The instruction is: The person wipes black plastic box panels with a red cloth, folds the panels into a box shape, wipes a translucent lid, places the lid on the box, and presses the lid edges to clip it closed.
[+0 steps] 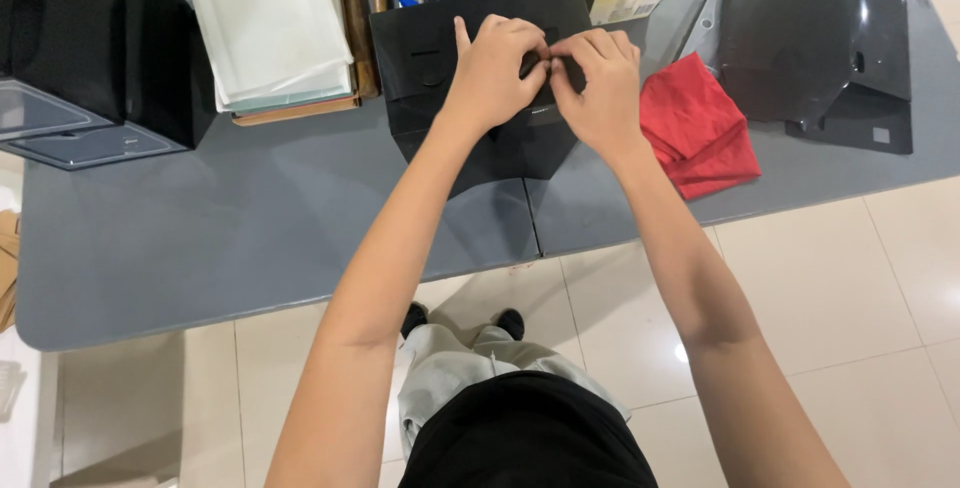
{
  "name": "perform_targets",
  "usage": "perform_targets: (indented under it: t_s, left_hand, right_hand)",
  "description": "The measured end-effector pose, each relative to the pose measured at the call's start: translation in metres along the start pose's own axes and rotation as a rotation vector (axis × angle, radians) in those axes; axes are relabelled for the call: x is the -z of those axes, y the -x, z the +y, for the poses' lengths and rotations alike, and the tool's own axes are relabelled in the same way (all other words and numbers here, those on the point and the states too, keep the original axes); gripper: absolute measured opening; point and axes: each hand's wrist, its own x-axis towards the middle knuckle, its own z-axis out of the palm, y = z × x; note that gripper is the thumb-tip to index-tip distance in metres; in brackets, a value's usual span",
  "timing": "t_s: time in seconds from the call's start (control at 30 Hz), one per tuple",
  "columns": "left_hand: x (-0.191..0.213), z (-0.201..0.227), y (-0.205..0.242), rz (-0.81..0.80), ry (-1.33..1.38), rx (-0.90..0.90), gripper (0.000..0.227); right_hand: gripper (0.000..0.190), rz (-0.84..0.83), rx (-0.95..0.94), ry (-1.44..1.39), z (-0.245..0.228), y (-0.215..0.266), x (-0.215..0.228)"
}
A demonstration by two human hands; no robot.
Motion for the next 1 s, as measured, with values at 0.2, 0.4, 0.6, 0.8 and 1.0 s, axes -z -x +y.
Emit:
perform_targets:
  t_s: [0.2,0.4,0.6,0.8,1.0]
  left_hand:
    - [0.016,-0.036,0.017,0.003,-0.117,0.09,0.037]
    - [0.051,-0.057,0.035,-0.068,-0.496,0.407,0.089]
    - [0.03,-0.135,0.064,0.202,0.267,0.758,0.102]
    - [0.036,-0.137,0.062,0.232,0.62,0.811,0.068]
    - [0.086,-0.065,0.062,-0.095,0.884,1.025,0.076]
  right_hand:
    - [0.009,0.137,0.235,0.037,0.002,0.005,-0.002]
    - [0.021,0.125,0.115,-0.158,0.007,0.005,-0.005]
    - [0.069,0.008,-0.205,-0.403,0.046,0.007,-0.019]
    - [0.065,-0.393,-1.06,-1.139,0.032,-0.004,0.005]
    - [0.069,-0.348,-1.073,-1.132,0.031,-0.002,0.033]
